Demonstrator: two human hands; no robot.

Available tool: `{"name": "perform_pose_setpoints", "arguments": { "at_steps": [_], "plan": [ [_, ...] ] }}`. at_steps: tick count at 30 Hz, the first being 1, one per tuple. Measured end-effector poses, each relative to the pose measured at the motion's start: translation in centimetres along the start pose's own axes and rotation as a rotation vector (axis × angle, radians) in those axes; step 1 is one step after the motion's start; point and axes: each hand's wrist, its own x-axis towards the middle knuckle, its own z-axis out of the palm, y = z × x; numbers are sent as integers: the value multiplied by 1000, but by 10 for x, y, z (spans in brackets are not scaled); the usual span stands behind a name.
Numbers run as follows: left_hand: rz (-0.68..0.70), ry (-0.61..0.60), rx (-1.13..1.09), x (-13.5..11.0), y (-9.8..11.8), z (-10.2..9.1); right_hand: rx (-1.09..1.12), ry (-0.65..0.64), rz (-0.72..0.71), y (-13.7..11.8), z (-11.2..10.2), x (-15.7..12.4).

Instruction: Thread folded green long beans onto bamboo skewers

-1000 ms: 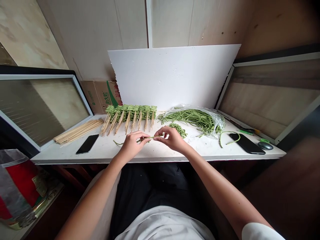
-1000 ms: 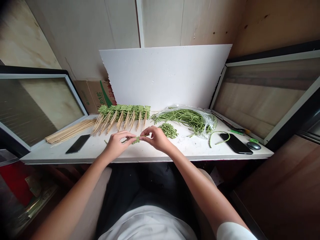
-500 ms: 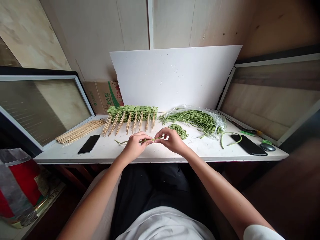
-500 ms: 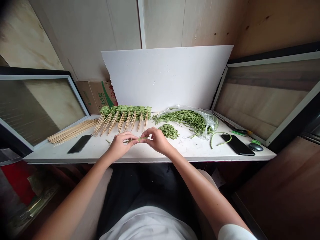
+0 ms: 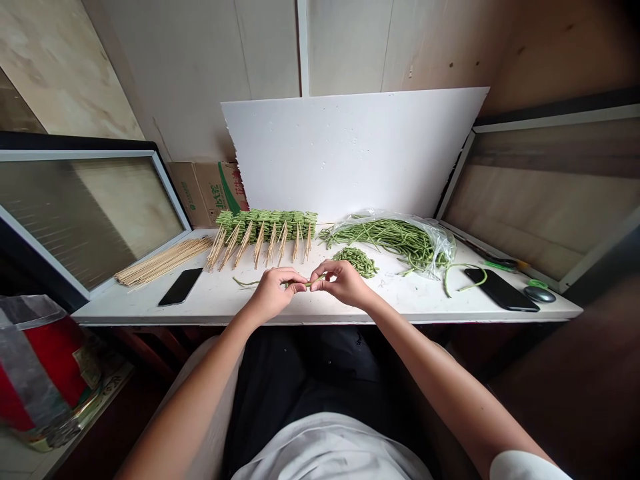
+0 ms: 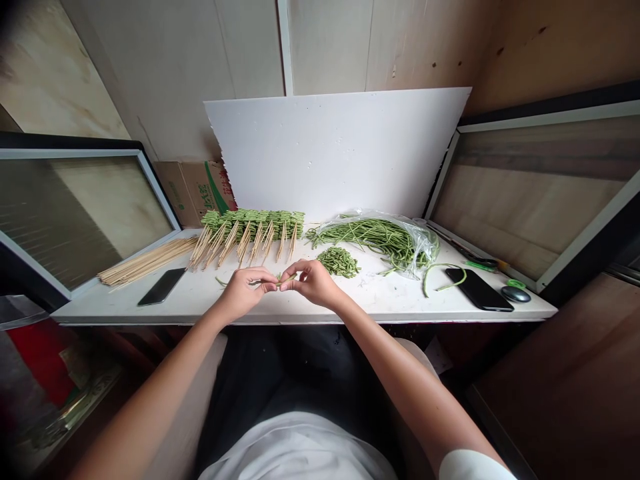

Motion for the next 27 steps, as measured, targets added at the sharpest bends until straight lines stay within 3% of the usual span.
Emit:
{"name": "perform_pose_setpoints", "arguments": {
  "at_steps": [14,21,24,27],
  "plan": [
    [27,-48,-150,1,-6,2,318,-159,83,19,3,-1],
    [41,-44,-123,2,2,2,356,-171,91,12,1,1],
    [68,-44,-60,2,0,-2,301,-173,61,12,-9,3],
    [48,-20,-41,3,-10,-17,275,-52,29,18,-33,4]
  ]
}}
